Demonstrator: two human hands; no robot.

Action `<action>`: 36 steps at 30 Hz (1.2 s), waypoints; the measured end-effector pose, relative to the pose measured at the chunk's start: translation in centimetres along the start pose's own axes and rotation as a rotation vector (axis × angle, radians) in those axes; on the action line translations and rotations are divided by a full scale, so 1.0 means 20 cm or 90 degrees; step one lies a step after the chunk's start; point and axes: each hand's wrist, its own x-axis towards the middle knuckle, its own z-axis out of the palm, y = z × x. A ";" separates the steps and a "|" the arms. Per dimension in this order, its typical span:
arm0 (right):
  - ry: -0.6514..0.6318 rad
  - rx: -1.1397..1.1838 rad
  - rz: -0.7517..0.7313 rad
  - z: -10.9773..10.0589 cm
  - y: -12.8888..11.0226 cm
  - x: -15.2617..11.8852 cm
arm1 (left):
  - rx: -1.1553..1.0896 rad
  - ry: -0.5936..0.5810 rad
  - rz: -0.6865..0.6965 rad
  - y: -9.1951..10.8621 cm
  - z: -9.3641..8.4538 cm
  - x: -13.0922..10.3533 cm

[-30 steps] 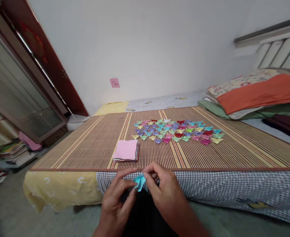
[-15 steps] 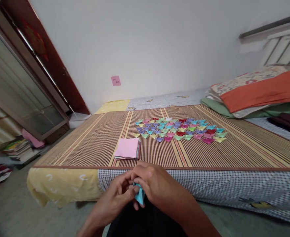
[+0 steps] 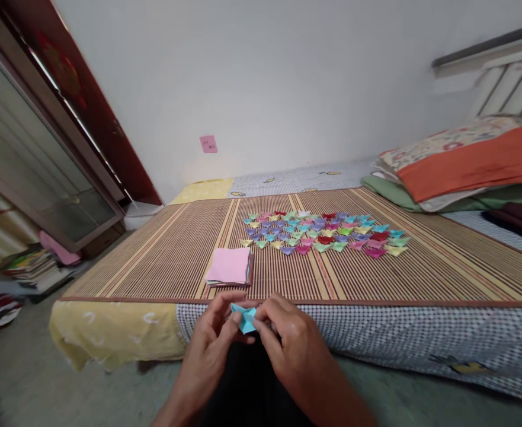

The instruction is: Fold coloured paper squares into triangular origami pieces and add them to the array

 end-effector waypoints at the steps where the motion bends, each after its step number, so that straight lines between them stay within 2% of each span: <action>1: -0.002 -0.006 -0.009 -0.01 0.00 0.00 | 0.030 -0.005 0.012 0.01 -0.01 0.00; 5: -0.030 -0.033 -0.038 -0.02 0.00 0.00 | 0.043 -0.065 0.017 0.04 -0.02 0.00; 8: -0.049 -0.046 -0.044 -0.01 0.01 0.00 | 0.002 -0.065 -0.005 0.05 -0.02 -0.01; 12: -0.067 -0.046 -0.048 -0.01 0.02 0.00 | 0.065 -0.097 -0.023 0.04 -0.04 -0.02; 16: -0.088 -0.056 -0.057 -0.03 0.01 0.01 | 0.089 -0.082 -0.059 0.03 -0.04 -0.01; 19: -0.086 -0.044 -0.058 -0.03 0.00 0.02 | 0.080 -0.071 -0.051 0.05 -0.04 -0.01; 22: -0.066 -0.027 -0.085 -0.02 -0.01 0.02 | 0.115 -0.055 -0.010 0.06 -0.03 -0.02; 28: 0.038 -0.066 -0.129 0.04 -0.02 0.02 | 0.238 -0.003 0.084 0.07 -0.01 -0.05; 36: 0.101 -0.034 -0.122 -0.02 0.02 0.02 | 0.271 0.025 0.104 0.04 -0.02 -0.05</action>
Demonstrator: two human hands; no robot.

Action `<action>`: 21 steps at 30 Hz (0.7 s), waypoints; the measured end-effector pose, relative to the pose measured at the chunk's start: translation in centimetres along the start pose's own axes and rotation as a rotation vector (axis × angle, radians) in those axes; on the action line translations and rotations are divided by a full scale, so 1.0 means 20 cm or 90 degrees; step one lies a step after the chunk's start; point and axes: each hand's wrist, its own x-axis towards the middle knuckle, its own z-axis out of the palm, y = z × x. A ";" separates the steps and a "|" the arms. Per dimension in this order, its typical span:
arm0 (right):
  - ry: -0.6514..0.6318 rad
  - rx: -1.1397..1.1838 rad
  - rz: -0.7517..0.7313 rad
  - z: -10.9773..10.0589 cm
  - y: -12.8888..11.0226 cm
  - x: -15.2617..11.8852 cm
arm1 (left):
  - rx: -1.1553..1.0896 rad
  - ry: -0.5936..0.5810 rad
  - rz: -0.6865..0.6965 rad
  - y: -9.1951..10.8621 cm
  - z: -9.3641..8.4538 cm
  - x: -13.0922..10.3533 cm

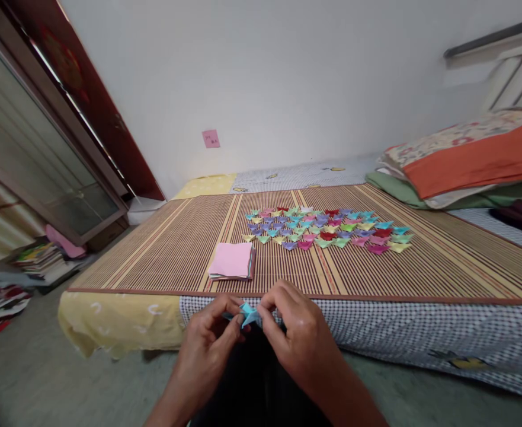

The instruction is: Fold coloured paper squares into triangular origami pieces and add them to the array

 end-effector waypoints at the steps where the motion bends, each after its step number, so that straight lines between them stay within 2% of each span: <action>1: 0.000 0.008 0.006 -0.01 0.00 0.00 | 0.002 0.010 0.004 0.00 0.00 0.00; 5: 0.000 0.000 0.047 0.00 0.00 -0.01 | 0.064 0.058 0.068 0.00 0.01 0.00; 13: -0.030 0.003 0.224 0.08 -0.06 -0.01 | 0.167 0.108 0.225 -0.01 0.05 0.00; 21: -0.047 0.035 0.296 0.06 -0.06 0.02 | 0.197 0.151 0.288 -0.03 0.05 0.01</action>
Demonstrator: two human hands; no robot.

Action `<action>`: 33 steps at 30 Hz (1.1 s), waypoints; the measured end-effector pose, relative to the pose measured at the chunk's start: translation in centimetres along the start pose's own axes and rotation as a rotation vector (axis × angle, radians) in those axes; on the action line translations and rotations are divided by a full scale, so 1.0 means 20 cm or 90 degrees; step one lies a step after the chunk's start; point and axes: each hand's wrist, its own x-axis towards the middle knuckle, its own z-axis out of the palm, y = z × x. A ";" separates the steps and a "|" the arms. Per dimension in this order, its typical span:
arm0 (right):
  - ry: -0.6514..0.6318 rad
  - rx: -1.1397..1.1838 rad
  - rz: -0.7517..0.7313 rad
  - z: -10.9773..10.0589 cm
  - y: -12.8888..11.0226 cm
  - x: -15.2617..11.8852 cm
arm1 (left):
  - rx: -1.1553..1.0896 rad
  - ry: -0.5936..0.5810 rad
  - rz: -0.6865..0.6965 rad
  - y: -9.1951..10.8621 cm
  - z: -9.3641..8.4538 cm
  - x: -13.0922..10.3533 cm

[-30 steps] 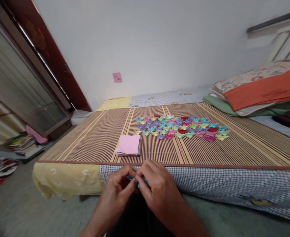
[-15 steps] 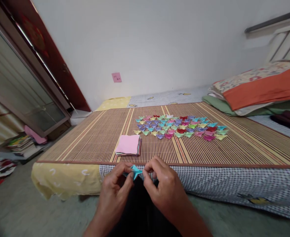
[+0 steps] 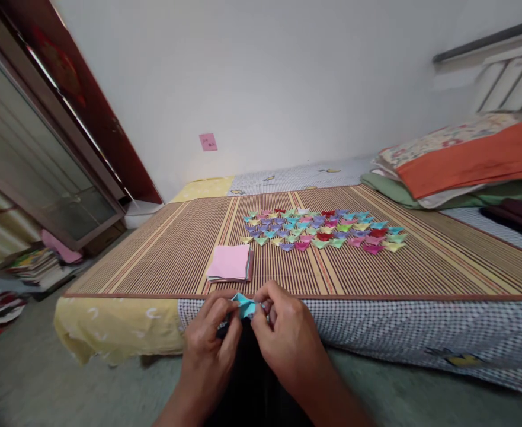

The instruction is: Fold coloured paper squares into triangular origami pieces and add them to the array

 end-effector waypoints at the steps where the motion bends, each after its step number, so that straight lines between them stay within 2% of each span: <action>1: 0.001 0.002 0.010 -0.01 0.00 0.00 | 0.002 0.009 0.005 0.00 0.00 0.00; 12: -0.014 -0.009 0.022 -0.01 -0.01 0.02 | 0.019 0.000 0.020 0.00 0.04 -0.02; 17: -0.012 0.027 0.030 -0.02 0.02 0.02 | 0.012 -0.004 -0.011 0.00 0.04 -0.02; 23: -0.017 0.008 0.033 -0.03 0.04 0.02 | -0.009 -0.013 -0.015 -0.02 0.06 -0.03; 29: -0.029 -0.011 0.037 -0.03 0.06 0.02 | -0.037 -0.035 -0.072 -0.06 0.08 -0.02; 33: -0.037 -0.020 0.035 -0.02 0.06 0.03 | -0.046 -0.041 -0.075 -0.07 0.08 -0.02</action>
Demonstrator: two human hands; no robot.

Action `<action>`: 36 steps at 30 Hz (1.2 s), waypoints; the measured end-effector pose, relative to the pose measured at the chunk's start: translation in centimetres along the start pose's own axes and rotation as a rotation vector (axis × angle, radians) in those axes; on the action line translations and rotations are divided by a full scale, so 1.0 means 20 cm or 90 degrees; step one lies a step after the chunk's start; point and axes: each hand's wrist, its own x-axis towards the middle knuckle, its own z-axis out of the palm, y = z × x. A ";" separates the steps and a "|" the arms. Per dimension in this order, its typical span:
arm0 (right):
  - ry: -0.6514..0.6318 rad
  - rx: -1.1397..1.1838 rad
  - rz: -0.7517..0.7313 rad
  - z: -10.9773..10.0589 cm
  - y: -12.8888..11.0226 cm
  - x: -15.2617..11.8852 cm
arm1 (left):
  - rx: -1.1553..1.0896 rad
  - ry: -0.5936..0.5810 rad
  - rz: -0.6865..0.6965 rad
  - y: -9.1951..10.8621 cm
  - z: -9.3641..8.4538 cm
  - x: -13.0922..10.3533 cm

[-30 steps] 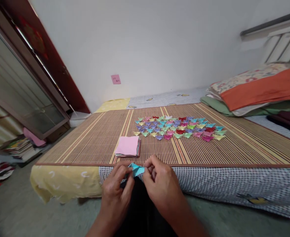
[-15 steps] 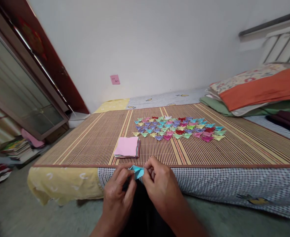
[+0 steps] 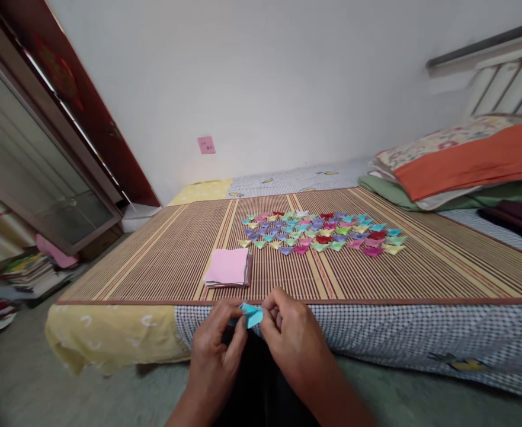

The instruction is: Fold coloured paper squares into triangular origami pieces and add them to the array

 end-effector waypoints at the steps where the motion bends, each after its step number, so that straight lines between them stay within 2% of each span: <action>1: 0.000 0.002 -0.002 0.00 0.00 0.00 | -0.005 -0.001 -0.002 0.00 0.00 0.00; 4: 0.003 0.003 -0.008 0.00 0.01 0.01 | -0.055 -0.034 -0.048 0.00 -0.02 0.01; 7: 0.017 -0.008 -0.016 0.00 0.02 0.00 | -0.121 -0.068 -0.146 0.00 -0.04 0.01; 11: 0.036 -0.017 -0.020 0.00 0.04 -0.01 | -0.222 -0.061 -0.272 0.00 -0.07 0.01; 16: 0.041 -0.020 -0.019 0.00 0.04 -0.01 | -0.345 -0.116 -0.355 0.00 -0.07 0.01; 18: 0.036 -0.021 -0.016 0.01 0.04 0.00 | -0.384 -0.132 -0.373 0.00 -0.05 0.02; 22: 0.022 -0.021 -0.010 0.02 0.04 0.00 | -0.424 -0.106 -0.380 -0.01 -0.03 0.03; 29: -0.013 -0.047 -0.009 0.01 0.04 0.00 | -0.428 -0.080 -0.392 -0.06 -0.02 0.03; 33: 0.032 -0.085 -0.093 0.02 0.02 -0.01 | -0.418 -0.062 -0.400 -0.07 0.00 0.02; 36: 0.023 -0.082 -0.176 0.04 0.01 -0.02 | -0.416 -0.065 -0.399 -0.06 0.01 0.02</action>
